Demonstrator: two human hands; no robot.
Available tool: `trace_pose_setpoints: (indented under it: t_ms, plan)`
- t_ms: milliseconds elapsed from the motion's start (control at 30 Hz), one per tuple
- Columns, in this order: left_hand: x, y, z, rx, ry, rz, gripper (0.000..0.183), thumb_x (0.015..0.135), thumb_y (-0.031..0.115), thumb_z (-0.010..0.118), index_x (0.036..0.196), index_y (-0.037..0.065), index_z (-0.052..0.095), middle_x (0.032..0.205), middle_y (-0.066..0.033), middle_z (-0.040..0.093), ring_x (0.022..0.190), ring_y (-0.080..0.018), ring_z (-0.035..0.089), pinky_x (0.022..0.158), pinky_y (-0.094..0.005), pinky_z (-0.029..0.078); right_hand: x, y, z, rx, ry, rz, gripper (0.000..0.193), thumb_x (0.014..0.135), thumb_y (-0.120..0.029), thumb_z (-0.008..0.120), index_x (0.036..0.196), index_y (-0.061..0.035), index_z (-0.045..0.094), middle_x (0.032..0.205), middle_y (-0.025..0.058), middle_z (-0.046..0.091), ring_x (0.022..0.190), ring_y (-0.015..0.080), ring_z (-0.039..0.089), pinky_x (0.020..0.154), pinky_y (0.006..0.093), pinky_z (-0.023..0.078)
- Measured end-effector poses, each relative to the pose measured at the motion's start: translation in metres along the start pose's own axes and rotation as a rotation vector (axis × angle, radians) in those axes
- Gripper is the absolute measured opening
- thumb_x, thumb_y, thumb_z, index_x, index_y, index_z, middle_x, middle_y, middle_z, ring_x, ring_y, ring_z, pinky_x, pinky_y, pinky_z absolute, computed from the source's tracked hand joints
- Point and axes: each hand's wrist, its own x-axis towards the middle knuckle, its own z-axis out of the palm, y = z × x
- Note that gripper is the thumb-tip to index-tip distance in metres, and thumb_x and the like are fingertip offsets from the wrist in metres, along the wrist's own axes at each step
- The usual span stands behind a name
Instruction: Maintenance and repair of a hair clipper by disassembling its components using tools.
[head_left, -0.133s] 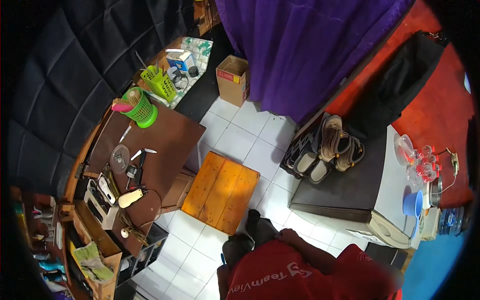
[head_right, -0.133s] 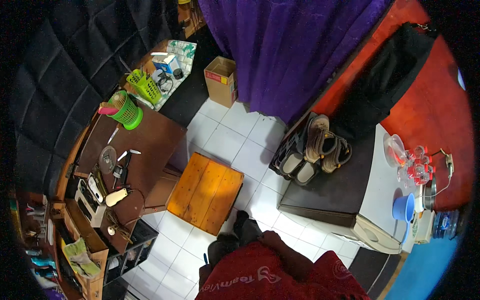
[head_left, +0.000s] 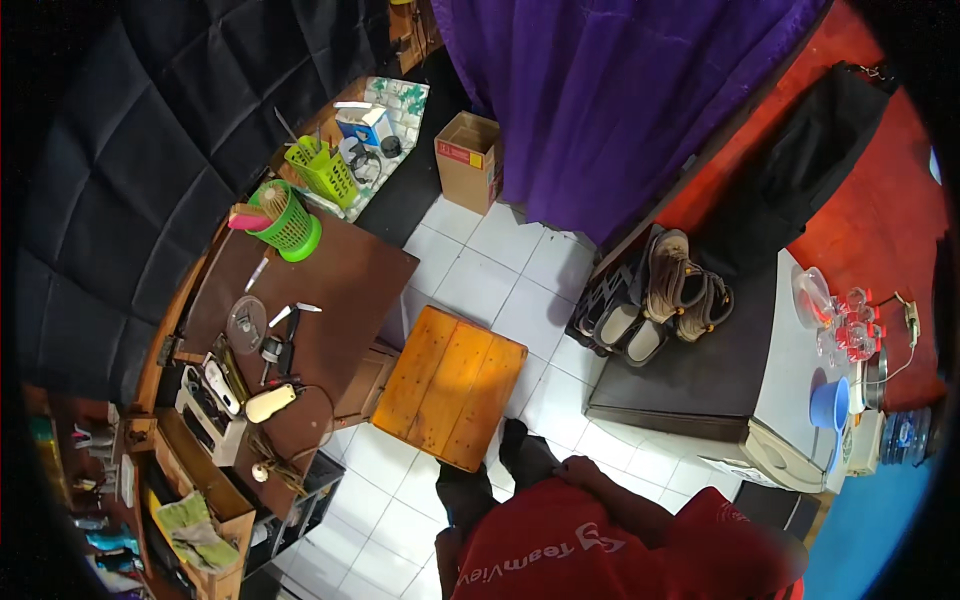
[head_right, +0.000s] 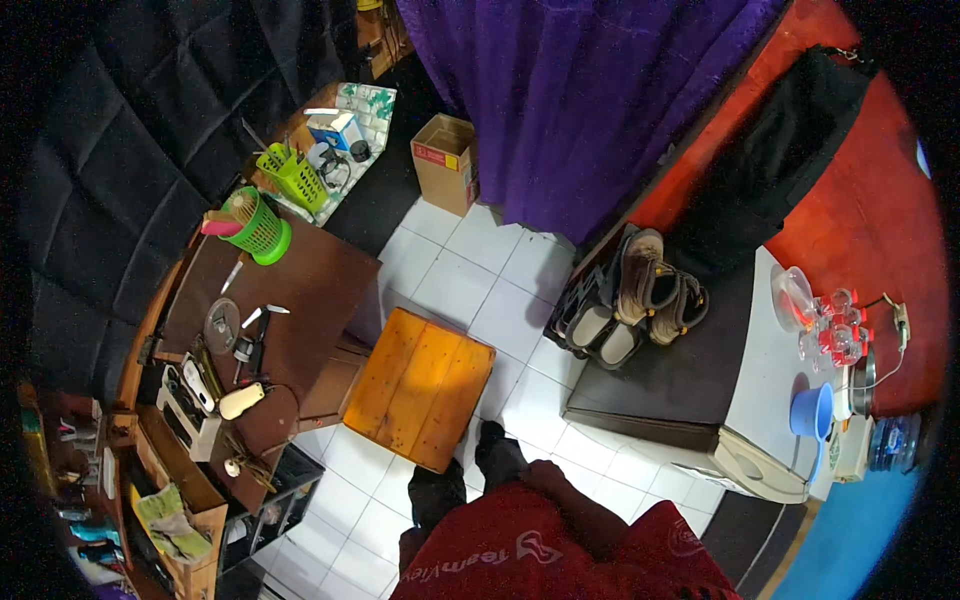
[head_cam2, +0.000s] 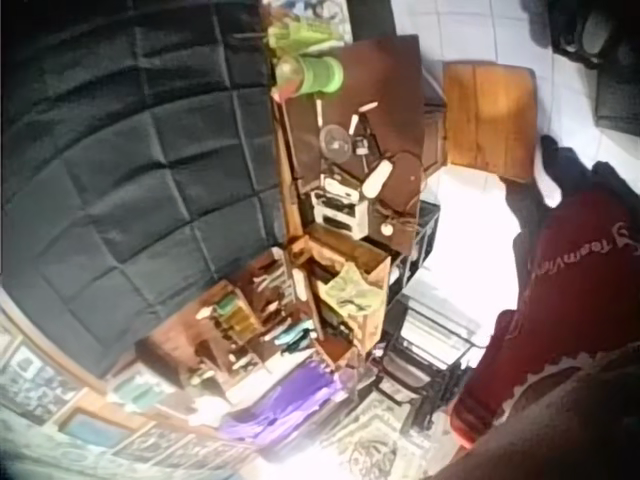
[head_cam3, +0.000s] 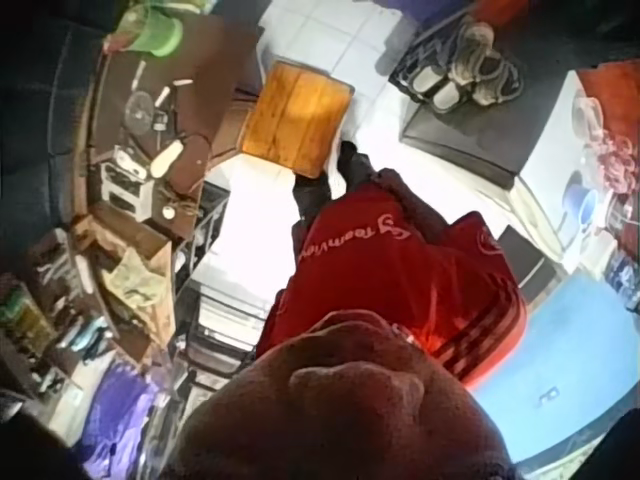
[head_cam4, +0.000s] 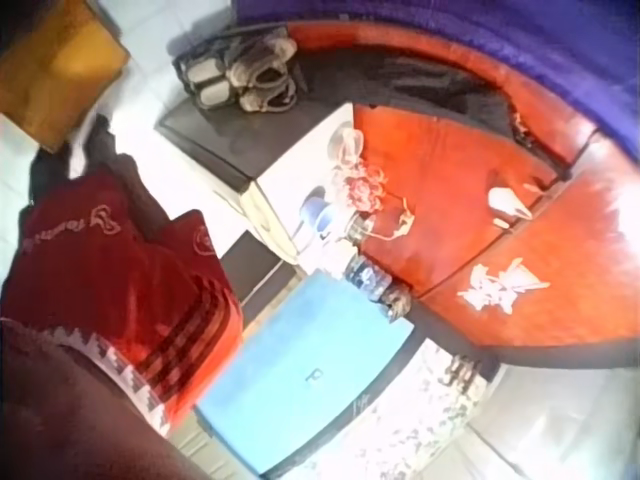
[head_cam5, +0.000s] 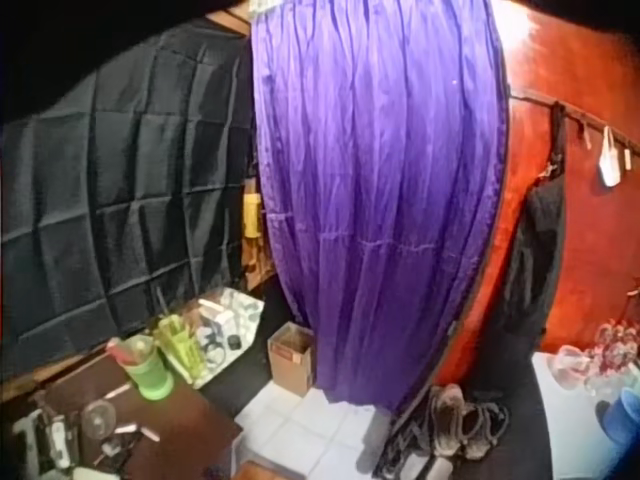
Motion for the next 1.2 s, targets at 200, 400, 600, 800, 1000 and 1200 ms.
trace_pose_setpoints:
  t_ms: [200, 400, 600, 800, 1000, 1200]
  plan:
    - [-0.018, 0.072, -0.139, -0.269, -0.003, 0.164, 0.04, 0.093, 0.043, 0.057, 0.09, 0.006, 0.069, 0.088, -0.0227, 0.07, 0.087, -0.0427, 0.068, 0.07, -0.0507, 0.053, 0.0, -0.035, -0.022, -0.101, -0.071, 0.028, 0.048, 0.088, -0.052, 0.057, 0.094, -0.007, 0.074, 0.097, 0.0192, 0.072, 0.092, 0.0399, 0.069, 0.083, 0.0498, 0.055]
    - [0.049, 0.066, -0.198, -0.256, -0.077, 0.233, 0.034, 0.09, 0.04, 0.059, 0.09, 0.007, 0.067, 0.089, -0.0199, 0.069, 0.087, -0.0406, 0.068, 0.073, -0.0489, 0.053, -0.057, -0.07, -0.032, 0.026, 0.179, -0.015, 0.048, 0.088, -0.05, 0.057, 0.089, -0.0053, 0.074, 0.086, 0.0193, 0.072, 0.082, 0.0399, 0.07, 0.074, 0.0483, 0.055]
    - [0.077, 0.059, -0.244, -0.315, -0.309, 0.241, 0.034, 0.091, 0.041, 0.06, 0.095, 0.008, 0.067, 0.093, -0.0199, 0.069, 0.091, -0.0393, 0.065, 0.077, -0.048, 0.05, -0.091, -0.1, -0.043, -0.38, 0.265, -0.009, 0.04, 0.092, -0.042, 0.06, 0.078, -0.0073, 0.073, 0.065, 0.0166, 0.066, 0.059, 0.0309, 0.065, 0.056, 0.0419, 0.05]
    - [0.106, 0.022, -0.188, -0.08, -0.191, 0.195, 0.035, 0.095, 0.041, 0.059, 0.099, 0.006, 0.066, 0.095, -0.0237, 0.068, 0.092, -0.0423, 0.066, 0.077, -0.0522, 0.051, 0.042, -0.423, -0.184, -0.009, 0.768, -0.64, 0.059, 0.096, -0.032, 0.065, 0.14, 0.0033, 0.049, 0.14, 0.0284, 0.05, 0.129, 0.0444, 0.048, 0.111, 0.0442, 0.038]
    - [0.036, 0.069, -0.301, -0.216, 0.369, 0.672, 0.042, 0.099, 0.045, 0.054, 0.106, 0.006, 0.065, 0.095, -0.0258, 0.068, 0.096, -0.0431, 0.066, 0.08, -0.0518, 0.051, 0.194, -0.482, -0.214, -0.454, 1.054, -0.352, 0.06, 0.102, -0.048, 0.039, 0.155, -0.0189, 0.036, 0.162, 0.0154, 0.027, 0.148, 0.0398, 0.023, 0.118, 0.0571, 0.019]
    - [0.027, 0.173, -0.444, -0.718, -0.055, 0.27, 0.044, 0.105, 0.044, 0.047, 0.125, 0.006, 0.056, 0.104, -0.0259, 0.066, 0.097, -0.0407, 0.066, 0.085, -0.048, 0.049, 0.191, -0.499, -0.215, -0.498, 1.046, -0.419, 0.06, 0.102, -0.045, 0.041, 0.155, -0.017, 0.036, 0.161, 0.0163, 0.029, 0.148, 0.0397, 0.026, 0.118, 0.0584, 0.018]
